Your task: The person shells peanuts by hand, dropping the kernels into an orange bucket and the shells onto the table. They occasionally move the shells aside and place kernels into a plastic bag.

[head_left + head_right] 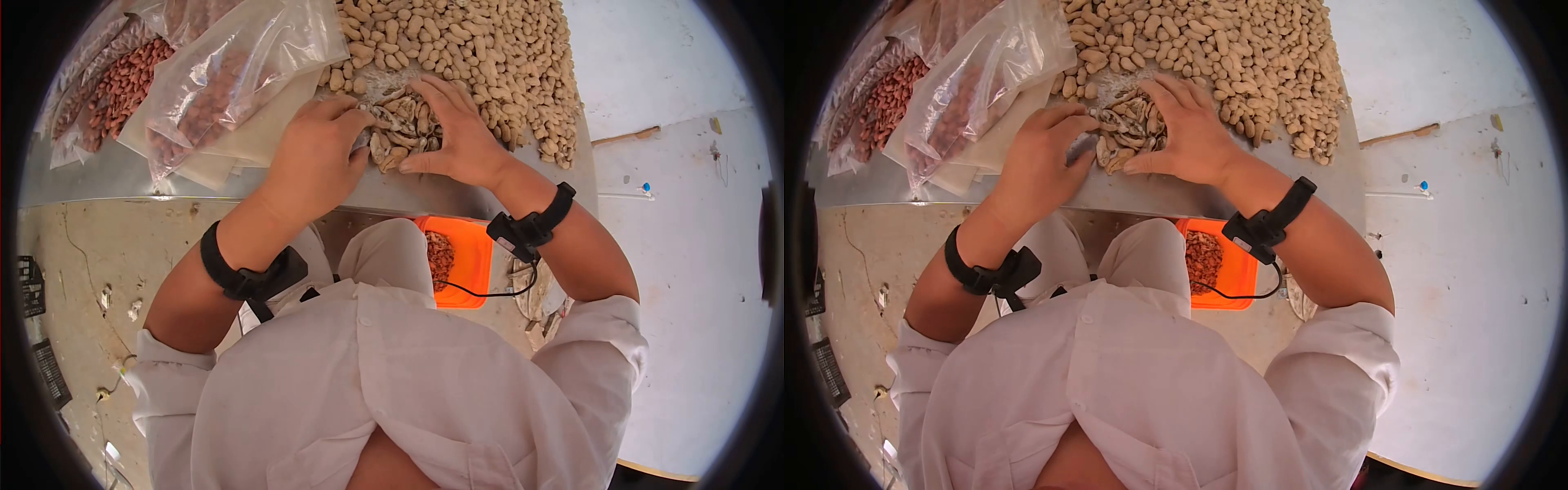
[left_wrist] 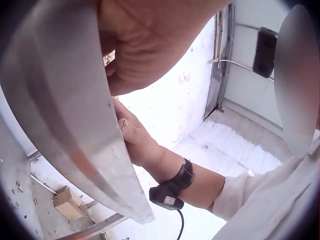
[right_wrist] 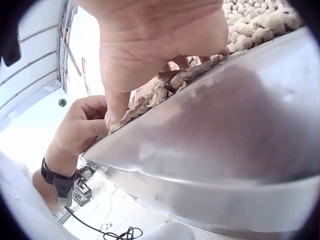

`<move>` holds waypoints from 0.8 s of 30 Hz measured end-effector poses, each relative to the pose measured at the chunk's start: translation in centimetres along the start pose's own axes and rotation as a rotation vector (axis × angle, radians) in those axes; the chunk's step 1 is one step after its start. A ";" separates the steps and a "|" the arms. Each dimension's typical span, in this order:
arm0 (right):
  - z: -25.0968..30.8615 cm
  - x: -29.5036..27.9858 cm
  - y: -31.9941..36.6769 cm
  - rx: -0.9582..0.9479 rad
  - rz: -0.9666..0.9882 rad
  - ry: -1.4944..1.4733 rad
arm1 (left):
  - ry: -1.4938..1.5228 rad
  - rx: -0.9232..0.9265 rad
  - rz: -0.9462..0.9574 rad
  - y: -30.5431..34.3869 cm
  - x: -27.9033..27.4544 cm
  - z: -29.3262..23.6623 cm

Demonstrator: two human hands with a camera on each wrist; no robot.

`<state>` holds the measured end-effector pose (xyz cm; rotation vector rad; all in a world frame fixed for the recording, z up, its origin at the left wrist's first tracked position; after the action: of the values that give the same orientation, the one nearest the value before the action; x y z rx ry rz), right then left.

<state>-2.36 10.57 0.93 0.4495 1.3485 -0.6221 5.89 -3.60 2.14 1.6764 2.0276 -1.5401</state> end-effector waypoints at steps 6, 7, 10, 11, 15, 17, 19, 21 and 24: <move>1.2 0.2 -0.5 -0.033 -0.004 -0.026 | -0.036 -0.059 0.093 -0.3 1.7 0.1; 1.5 0.3 -0.6 -0.052 -0.008 -0.025 | -0.019 -0.058 0.113 -0.4 2.0 -0.1; 2.2 0.3 -0.8 -0.102 -0.029 0.050 | 0.010 -0.045 0.148 -0.7 2.5 -0.5; 2.3 0.3 -0.8 -0.116 -0.047 0.043 | 0.009 -0.034 0.143 -0.8 2.8 -0.5; 2.2 0.3 -0.7 -0.196 -0.127 0.021 | 0.050 0.017 0.121 -0.8 2.7 -0.9; 2.2 0.1 -0.6 -0.231 -0.169 0.016 | 0.102 -0.005 0.120 -0.5 2.7 -0.7; 2.3 0.0 -0.4 -0.248 -0.207 0.015 | 0.121 -0.007 0.112 -0.3 2.4 -0.7; 2.8 -0.4 -0.2 -0.256 -0.245 0.048 | 0.106 0.009 0.097 -0.2 1.3 -1.0; 3.3 -0.8 0.2 -0.231 -0.287 0.122 | 0.024 0.018 0.083 -0.2 -0.1 -0.4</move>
<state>0.18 8.74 2.33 0.1071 1.5958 -0.6716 5.92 -3.37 2.50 1.7700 1.9342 -1.5235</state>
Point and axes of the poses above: each hand's wrist, its own y-axis away from the middle knuckle, its own x-axis out of the palm, z = x × y, the point moved 8 cm from there along -y, towards the middle knuckle, and after that the axes turned 3 degrees about z, right-handed, at the moved point
